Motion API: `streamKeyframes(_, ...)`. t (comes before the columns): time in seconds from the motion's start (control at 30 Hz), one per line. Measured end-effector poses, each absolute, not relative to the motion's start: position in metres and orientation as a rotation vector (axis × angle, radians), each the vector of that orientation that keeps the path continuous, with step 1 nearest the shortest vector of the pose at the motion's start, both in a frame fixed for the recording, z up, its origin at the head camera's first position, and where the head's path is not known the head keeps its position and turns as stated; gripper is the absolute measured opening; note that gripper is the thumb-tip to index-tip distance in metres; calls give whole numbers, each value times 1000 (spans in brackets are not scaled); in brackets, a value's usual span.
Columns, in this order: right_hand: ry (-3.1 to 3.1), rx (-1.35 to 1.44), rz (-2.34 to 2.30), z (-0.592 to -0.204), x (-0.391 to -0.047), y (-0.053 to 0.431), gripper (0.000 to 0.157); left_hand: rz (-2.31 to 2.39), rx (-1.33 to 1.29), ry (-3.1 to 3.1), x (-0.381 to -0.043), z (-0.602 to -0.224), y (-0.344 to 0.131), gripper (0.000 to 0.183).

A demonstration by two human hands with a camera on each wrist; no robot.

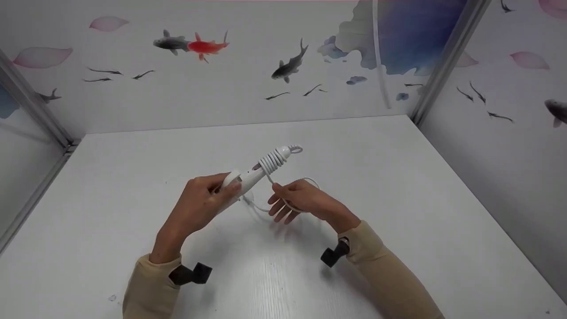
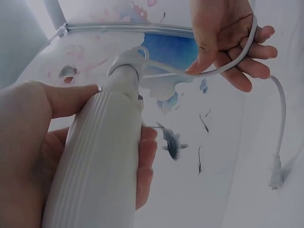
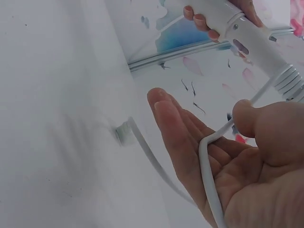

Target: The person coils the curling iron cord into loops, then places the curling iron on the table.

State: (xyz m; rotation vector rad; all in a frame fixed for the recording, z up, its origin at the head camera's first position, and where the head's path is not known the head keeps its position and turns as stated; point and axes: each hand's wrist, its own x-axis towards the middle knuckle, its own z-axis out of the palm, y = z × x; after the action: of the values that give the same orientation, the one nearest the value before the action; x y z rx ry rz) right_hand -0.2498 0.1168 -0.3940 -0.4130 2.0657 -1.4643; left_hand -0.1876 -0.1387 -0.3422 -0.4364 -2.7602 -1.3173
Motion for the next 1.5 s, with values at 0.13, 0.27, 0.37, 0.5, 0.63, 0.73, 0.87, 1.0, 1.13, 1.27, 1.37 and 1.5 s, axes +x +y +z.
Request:
streamKeyframes(0.13, 2111, -407, -1498, -393, -252, 116, 36, -1320, -613, -2790, -185, -342, -141, 36)
streamKeyframes(0.27, 2227, -395, -1514, -391, -256, 117, 20, -1303, -805, -2818, -185, -341, -143, 28)
streamKeyframes(0.37, 2400, -472, -1437, -389, -256, 122, 10, -1304, -906, -2841, -184, -341, -145, 23)
streamKeyframes(0.5, 2558, -532, -1342, -385, -255, 126, 8, -1312, -969, -2868, -184, -342, -146, 16)
streamKeyframes(0.63, 2500, -546, -1442, -383, -257, 125, 14, -1303, -985, -2904, -184, -343, -145, 16)
streamKeyframes(0.73, 2474, -590, -1502, -384, -259, 128, 16, -1274, -966, -2935, -184, -344, -143, 16)
streamKeyframes(0.87, 2476, -619, -1519, -384, -262, 132, 18, -1237, -921, -2968, -185, -346, -141, 16)
streamKeyframes(1.0, 2450, -694, -1533, -384, -265, 133, 18, -1191, -881, -2996, -185, -347, -140, 19)
streamKeyframes(1.13, 2420, -777, -1569, -384, -266, 133, 21, -1145, -828, -3025, -185, -347, -139, 22)
streamKeyframes(1.27, 2424, -791, -1587, -381, -267, 134, 19, -1146, -791, -3033, -185, -348, -139, 22)
streamKeyframes(1.37, 2442, -794, -1565, -379, -270, 136, 19, -1140, -760, -3035, -186, -348, -138, 21)
streamKeyframes(1.5, 2454, -825, -1543, -375, -274, 141, 20, -1112, -701, -3040, -187, -346, -136, 22)
